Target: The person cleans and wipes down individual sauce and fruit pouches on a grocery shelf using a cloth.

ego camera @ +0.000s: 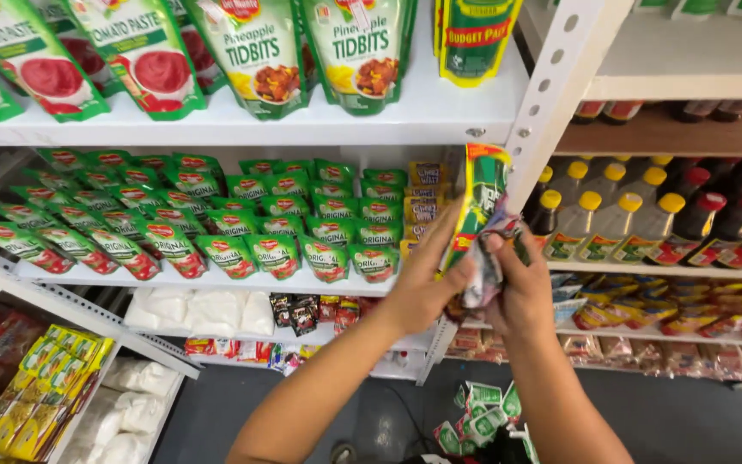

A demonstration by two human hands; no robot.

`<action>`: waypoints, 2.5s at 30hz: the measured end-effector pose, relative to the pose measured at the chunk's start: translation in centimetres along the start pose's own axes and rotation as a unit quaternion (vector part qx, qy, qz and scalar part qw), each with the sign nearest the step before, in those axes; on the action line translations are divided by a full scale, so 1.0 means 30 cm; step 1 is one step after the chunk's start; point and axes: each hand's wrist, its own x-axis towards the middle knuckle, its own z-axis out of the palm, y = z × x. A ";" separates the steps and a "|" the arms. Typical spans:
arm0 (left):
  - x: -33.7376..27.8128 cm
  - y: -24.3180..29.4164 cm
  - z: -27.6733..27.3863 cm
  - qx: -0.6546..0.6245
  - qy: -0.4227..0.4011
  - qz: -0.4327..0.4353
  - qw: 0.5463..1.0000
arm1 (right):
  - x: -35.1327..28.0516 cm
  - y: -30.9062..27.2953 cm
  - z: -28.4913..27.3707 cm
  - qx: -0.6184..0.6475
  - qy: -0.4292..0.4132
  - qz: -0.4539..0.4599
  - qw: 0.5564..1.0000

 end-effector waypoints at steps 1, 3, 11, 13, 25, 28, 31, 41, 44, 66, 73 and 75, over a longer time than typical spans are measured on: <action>-0.027 0.000 0.025 -0.108 0.013 -0.054 0.993 | -0.025 -0.014 0.025 -0.062 0.018 -0.013 0.998; -0.056 0.015 0.042 -0.218 0.025 -0.109 0.969 | -0.069 -0.038 0.061 -0.128 0.039 -0.026 0.991; -0.372 -0.123 0.087 -0.508 0.083 -0.251 0.820 | -0.146 -0.007 -0.002 -0.445 0.027 0.002 0.895; -0.416 -0.123 0.125 -0.506 0.085 -0.225 0.829 | -0.148 -0.011 0.015 -0.471 0.044 -0.033 0.881; -0.468 -0.196 0.156 -0.587 0.209 -0.211 0.753 | -0.276 0.042 -0.037 -0.677 -0.131 -0.320 0.650; -0.497 -0.180 0.177 -0.559 0.150 -0.224 0.784 | -0.230 0.023 -0.034 -0.679 -0.078 -0.350 0.641; -0.470 -0.132 0.157 -0.562 0.132 -0.254 0.776 | -0.241 0.029 0.004 -0.660 -0.067 -0.357 0.658; -0.496 -0.081 0.116 -0.578 0.132 -0.252 0.765 | -0.192 0.014 0.061 -0.692 -0.107 -0.371 0.610; -0.480 -0.052 0.105 -0.570 0.130 -0.251 0.772 | -0.224 0.015 0.064 -0.696 -0.111 -0.347 0.619; -0.575 -0.137 0.122 -0.627 0.125 -0.209 0.740 | -0.300 0.047 0.001 -0.694 -0.174 -0.356 0.601; -0.505 -0.118 0.138 -0.579 0.134 -0.251 0.764 | -0.368 0.060 0.026 -0.689 -0.152 -0.350 0.617; -0.525 -0.126 0.146 -0.566 0.146 -0.243 0.774 | -0.435 0.076 0.022 -0.693 -0.196 -0.337 0.607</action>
